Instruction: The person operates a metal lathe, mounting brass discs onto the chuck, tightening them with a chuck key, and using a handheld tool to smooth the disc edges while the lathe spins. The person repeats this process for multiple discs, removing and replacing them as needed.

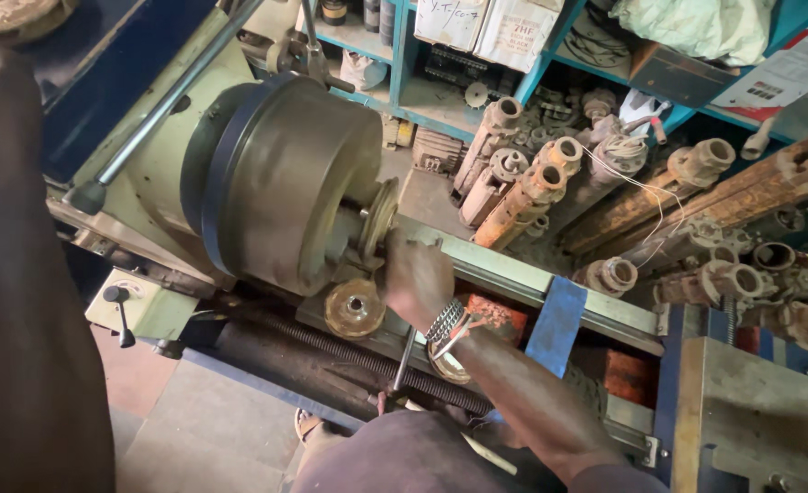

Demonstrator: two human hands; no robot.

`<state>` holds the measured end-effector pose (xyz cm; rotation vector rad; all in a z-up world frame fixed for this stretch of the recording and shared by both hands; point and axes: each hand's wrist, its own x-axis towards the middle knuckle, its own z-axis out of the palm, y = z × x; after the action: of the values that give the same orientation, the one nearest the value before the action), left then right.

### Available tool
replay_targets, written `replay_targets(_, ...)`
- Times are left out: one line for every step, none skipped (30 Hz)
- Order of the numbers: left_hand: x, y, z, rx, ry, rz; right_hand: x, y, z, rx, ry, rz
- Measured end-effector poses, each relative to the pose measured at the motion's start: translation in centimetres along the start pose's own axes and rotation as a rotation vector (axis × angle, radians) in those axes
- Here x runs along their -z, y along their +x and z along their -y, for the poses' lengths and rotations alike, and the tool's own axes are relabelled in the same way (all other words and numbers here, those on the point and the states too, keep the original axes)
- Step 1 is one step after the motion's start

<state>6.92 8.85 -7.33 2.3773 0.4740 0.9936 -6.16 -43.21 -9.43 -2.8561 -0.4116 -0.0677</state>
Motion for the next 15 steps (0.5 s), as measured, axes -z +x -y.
replay_targets(-0.1, 0.3, 0.1, 0.060, -0.062, 0.035, 0.0, 0.0, -0.1, 0.025, -0.022, -0.032)
replay_targets(-0.1, 0.4, 0.1, 0.104, -0.098, 0.057, 0.0, -0.1, -0.2, 0.068, -0.008, -0.053)
replay_targets(0.1, 0.6, 0.0, 0.136, -0.132, 0.070, 0.1, -0.1, -0.3, 0.111, 0.007, -0.073)
replay_targets(0.1, 0.3, -0.4, 0.128, -0.128, 0.071, 0.3, -0.1, -0.6, 0.150, 0.019, -0.094)
replay_targets(0.2, 0.0, -1.0, 0.128, -0.128, 0.069, 0.4, -0.2, -0.8, 0.127, 0.066, -0.047)
replay_targets(0.2, -0.6, -1.8, 0.124, -0.134, 0.067, 0.5, -0.4, -1.0, 0.102, 0.111, 0.001)
replay_targets(0.4, -1.4, -2.6, 0.117, -0.136, 0.071, 0.5, -0.8, -1.3, 0.077, 0.156, 0.049)
replay_targets(1.2, -2.1, -3.5, 0.118, -0.138, 0.064, 0.5, -1.1, -1.6, 0.110, 0.183, 0.054)
replay_targets(2.0, -3.0, -4.5, 0.113, -0.140, 0.060, 0.3, -1.6, -1.9, 0.143, 0.209, 0.060)
replay_targets(2.8, -4.3, -5.4, 0.118, -0.134, 0.063, -0.2, -2.6, -2.5, 0.172, 0.238, 0.069)
replay_targets(3.7, -5.7, -6.3, 0.122, -0.130, 0.067, -0.8, -3.6, -3.1, 0.165, 0.266, 0.088)
replay_targets(4.7, -7.1, -7.3, 0.126, -0.131, 0.064, -1.2, -4.5, -3.9, 0.159, 0.293, 0.102)
replay_targets(5.7, -8.6, -8.2, 0.138, -0.132, 0.063, -1.7, -5.5, -4.7, 0.154, 0.319, 0.116)
replay_targets(6.8, -10.2, -8.9, 0.156, -0.128, 0.065, -2.1, -6.3, -5.9, 0.149, 0.451, 0.097)
replay_targets(7.7, -11.7, -9.4, 0.175, -0.128, 0.068, -2.3, -6.9, -7.3, 0.143, 0.583, 0.077)
